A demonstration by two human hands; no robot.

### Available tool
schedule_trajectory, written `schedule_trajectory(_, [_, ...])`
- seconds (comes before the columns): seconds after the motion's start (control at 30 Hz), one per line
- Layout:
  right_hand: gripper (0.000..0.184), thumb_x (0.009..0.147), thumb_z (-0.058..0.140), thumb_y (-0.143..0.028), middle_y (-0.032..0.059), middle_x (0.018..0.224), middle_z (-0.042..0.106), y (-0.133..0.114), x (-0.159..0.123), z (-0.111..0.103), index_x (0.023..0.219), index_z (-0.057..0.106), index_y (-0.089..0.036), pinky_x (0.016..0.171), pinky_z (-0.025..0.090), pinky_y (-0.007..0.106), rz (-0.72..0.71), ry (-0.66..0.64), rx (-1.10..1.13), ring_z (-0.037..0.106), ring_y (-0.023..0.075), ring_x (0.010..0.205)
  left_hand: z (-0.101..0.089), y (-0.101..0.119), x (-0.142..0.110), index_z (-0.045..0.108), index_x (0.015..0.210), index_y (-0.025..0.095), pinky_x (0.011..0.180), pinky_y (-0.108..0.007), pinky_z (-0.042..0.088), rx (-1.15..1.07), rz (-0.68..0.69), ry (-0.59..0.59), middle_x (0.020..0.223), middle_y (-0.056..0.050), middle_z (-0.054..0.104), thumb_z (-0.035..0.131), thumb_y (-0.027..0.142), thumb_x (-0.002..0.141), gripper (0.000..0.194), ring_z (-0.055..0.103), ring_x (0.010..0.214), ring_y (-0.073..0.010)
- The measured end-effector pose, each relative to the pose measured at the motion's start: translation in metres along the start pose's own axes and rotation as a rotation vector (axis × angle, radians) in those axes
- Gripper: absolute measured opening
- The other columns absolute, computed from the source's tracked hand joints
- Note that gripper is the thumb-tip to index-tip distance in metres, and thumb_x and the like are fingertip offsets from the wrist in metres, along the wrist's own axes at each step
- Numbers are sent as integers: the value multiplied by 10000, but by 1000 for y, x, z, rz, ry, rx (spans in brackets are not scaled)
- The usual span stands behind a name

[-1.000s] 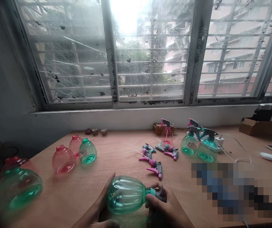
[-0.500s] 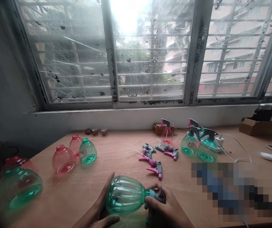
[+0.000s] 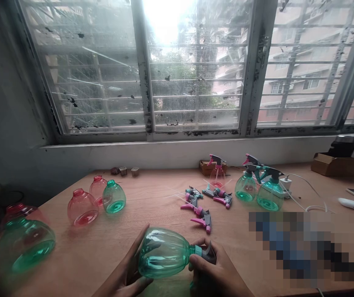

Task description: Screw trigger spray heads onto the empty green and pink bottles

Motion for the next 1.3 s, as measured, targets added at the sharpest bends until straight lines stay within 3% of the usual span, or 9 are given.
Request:
schedule_trajectory(0.17, [514,709,872,-521,8,699,724,0,-1,0,980,598,-181,549,524,260,1,-3,7,653,169,573,-3,-3,-1,-7,1611,305,1261,-514,157,39,-38,20,1690,-98,176,771,480,857,1097,184,1540,-348])
schedule_trajectory(0.33, [505,737,866,-486,-2,695,713,1,0,0,1017,584,-175,544,539,260,3,-23,40,637,153,566,4,9,-2,62,1618,250,1272,-476,166,37,-94,30,1648,-108,310,742,461,891,1018,196,1539,-332])
schedule_trajectory(0.53, [493,752,862,-470,2,699,714,2,1,-2,1026,586,-167,550,542,249,-7,-29,61,643,150,586,0,2,0,-9,1602,367,1250,-461,252,88,-1,-13,1701,-23,136,715,437,920,997,109,1551,-339])
schedule_trajectory(0.73, [502,749,866,-473,-3,663,712,3,1,-2,1025,583,-163,543,540,246,-7,-51,60,645,150,565,2,9,-5,42,1609,337,1267,-500,158,57,-32,23,1678,-77,221,809,421,841,1089,213,1530,-359])
schedule_trajectory(0.87, [513,750,868,-464,2,672,718,3,1,-1,1043,581,-156,539,523,234,-10,-50,53,641,142,565,5,6,-5,96,1614,288,1261,-508,191,-22,-52,-8,1664,-112,256,784,448,860,1033,243,1520,-366])
schedule_trajectory(1.1, [485,752,865,-469,-14,684,696,-2,-1,2,1004,580,-168,547,539,239,-4,-58,90,635,140,580,1,4,-4,163,1556,511,1192,-443,371,6,19,38,1702,31,128,759,389,904,891,164,1544,-349])
schedule_trajectory(1.3, [482,754,861,-479,-12,643,700,-1,0,2,986,580,-164,546,529,236,-19,-64,73,644,143,559,6,14,-8,140,1574,462,1259,-460,225,14,-7,16,1698,19,162,814,373,857,988,169,1548,-318])
Point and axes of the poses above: each hand's wrist, its own x-axis towards the middle knuckle, its own z-axis out of the palm, y = z × x, the point moved 8 cm from there along x, towards the middle knuckle
